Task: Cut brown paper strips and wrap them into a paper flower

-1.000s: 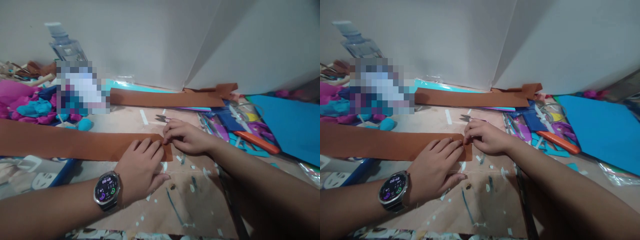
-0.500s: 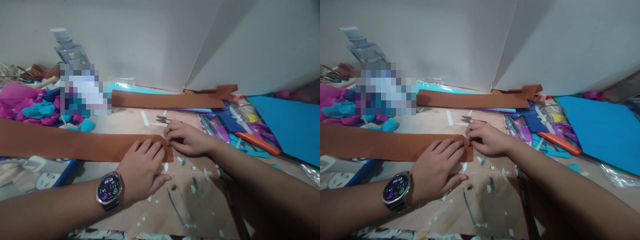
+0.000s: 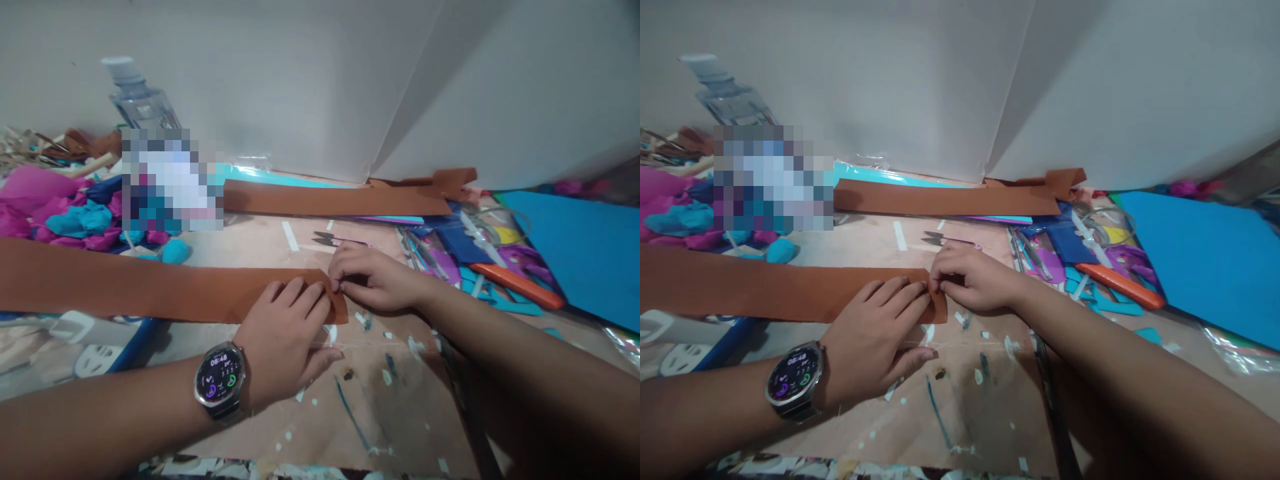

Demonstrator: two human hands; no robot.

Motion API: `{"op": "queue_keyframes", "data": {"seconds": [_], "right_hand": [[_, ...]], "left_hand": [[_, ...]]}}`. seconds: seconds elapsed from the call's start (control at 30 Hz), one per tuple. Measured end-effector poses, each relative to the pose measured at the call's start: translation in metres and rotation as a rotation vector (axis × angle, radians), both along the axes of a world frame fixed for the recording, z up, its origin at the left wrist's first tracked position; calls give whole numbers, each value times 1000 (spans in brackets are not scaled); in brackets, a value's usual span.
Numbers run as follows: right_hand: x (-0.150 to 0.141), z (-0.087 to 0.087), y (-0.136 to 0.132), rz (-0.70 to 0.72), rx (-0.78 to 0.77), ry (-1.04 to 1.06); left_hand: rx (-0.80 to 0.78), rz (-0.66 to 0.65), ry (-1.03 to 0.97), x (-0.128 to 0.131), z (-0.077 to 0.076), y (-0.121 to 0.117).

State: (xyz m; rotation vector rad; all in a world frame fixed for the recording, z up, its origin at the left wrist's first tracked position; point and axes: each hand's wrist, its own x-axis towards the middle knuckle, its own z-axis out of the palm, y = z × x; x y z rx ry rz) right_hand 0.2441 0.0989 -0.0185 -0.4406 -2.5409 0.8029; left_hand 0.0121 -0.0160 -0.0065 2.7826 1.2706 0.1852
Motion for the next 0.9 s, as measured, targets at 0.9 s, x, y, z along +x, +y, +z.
{"op": "queue_keyframes", "data": {"seconds": [0.9], "right_hand": [[-1,-2,-3,-33,-38,61]], "left_hand": [[-5,-3,20,-1,1,0]]}}
